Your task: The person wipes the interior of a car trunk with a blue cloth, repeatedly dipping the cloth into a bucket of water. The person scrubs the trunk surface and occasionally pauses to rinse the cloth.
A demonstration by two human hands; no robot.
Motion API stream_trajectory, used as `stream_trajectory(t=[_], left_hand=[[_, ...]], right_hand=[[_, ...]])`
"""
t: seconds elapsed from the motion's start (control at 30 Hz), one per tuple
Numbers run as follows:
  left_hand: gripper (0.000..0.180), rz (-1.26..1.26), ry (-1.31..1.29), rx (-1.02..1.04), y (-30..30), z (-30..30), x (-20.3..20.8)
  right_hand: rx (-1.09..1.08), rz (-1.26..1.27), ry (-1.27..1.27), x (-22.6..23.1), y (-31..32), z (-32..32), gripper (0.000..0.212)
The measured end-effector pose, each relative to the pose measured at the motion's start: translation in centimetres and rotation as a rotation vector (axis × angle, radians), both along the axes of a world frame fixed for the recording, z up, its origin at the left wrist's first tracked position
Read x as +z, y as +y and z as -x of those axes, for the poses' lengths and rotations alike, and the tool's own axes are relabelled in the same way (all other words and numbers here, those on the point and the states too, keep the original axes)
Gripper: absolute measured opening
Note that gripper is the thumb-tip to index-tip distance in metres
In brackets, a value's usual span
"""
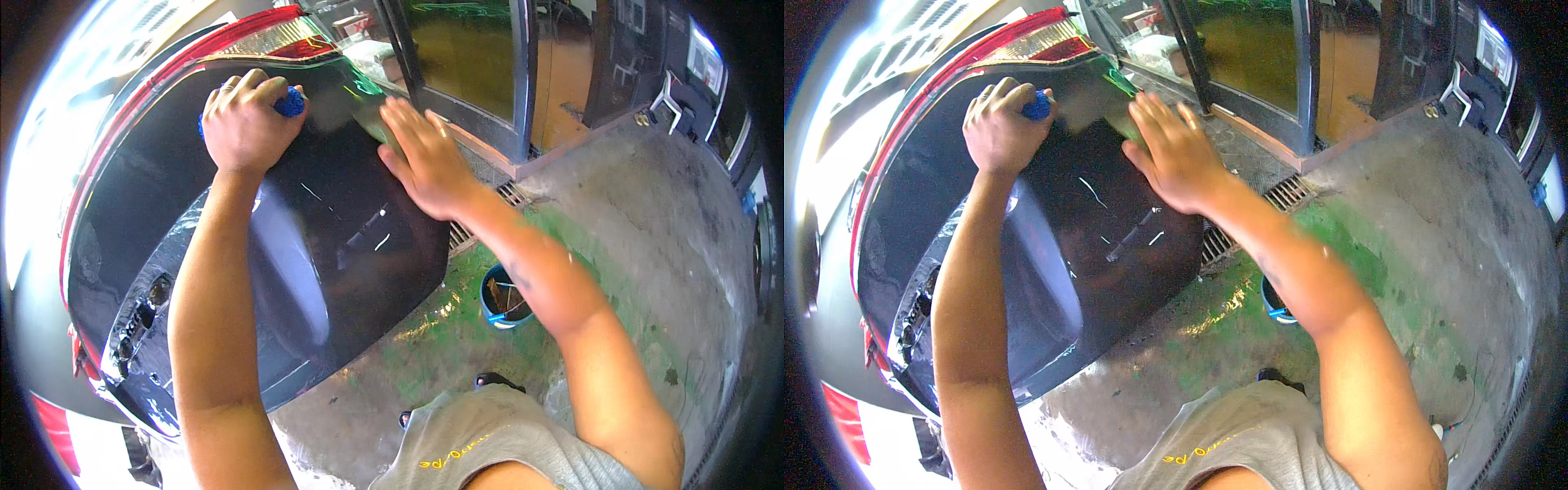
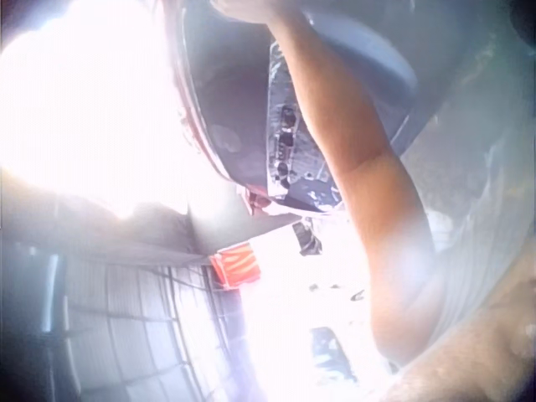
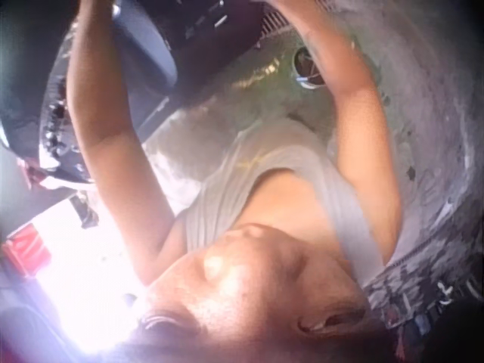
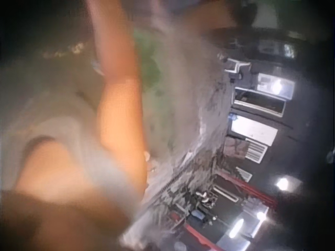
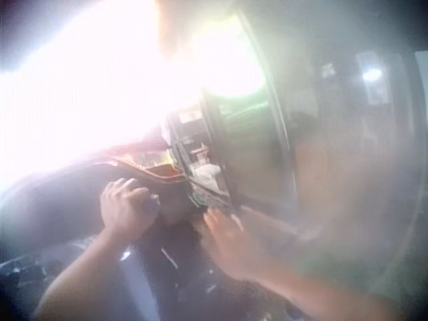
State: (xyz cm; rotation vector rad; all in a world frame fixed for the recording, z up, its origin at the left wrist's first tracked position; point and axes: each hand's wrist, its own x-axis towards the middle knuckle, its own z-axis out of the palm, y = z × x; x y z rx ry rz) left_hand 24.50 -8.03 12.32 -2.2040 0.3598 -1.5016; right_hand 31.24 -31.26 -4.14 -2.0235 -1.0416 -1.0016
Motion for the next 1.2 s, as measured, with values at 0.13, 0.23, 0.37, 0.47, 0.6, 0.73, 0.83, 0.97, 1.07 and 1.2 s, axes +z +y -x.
stream_trajectory(t=[0.13,0.23,0.37,0.47,0.6,0.73,0.83,0.97,1.07,1.2], left_hand=[[0.026,-0.021,-0.005,0.002,0.5,0.2,-0.1],[0.029,-0.016,-0.004,0.03,0.5,0.1,-0.4],[0.028,-0.006,-0.005,0.02,1.3,0.5,-0.6],[0.028,0.0,-0.005,0.012,1.3,0.4,-0.3],[0.027,0.001,0.001,-0.001,0.7,0.2,0.0],[0.027,0.009,0.012,-0.019,0.3,0.0,-0.2],[0.028,-0.001,0.001,-0.019,0.6,0.3,-0.3],[0.028,0.009,0.013,0.001,1.5,0.5,-0.6],[0.028,0.029,0.063,0.034,-0.3,0.2,-0.6],[0.033,-0.011,0.056,0.022,2.9,0.8,-0.3]], right_hand=[[0.074,-0.078,-0.09,4.9,-0.2,-0.4,0.06],[0.11,0.001,0.006,-0.7,-0.3,1.7,0.057],[0.183,0.041,0.174,-10.4,-2.1,12.3,0.078],[0.113,0.152,0.144,-12.5,-3.2,15.5,0.085],[-0.05,0.039,0.042,-2.6,1.2,5.6,0.063],[0.031,0.0,0.154,3.8,1.0,0.5,0.054],[0.045,-0.037,0.126,-0.2,1.0,3.7,0.056],[0.097,0.057,0.201,-11.2,-0.4,16.4,0.084],[0.105,0.161,0.213,-14.2,-2.2,19.7,0.086],[-0.056,0.01,-0.025,-2.5,3.8,9.3,0.064]])
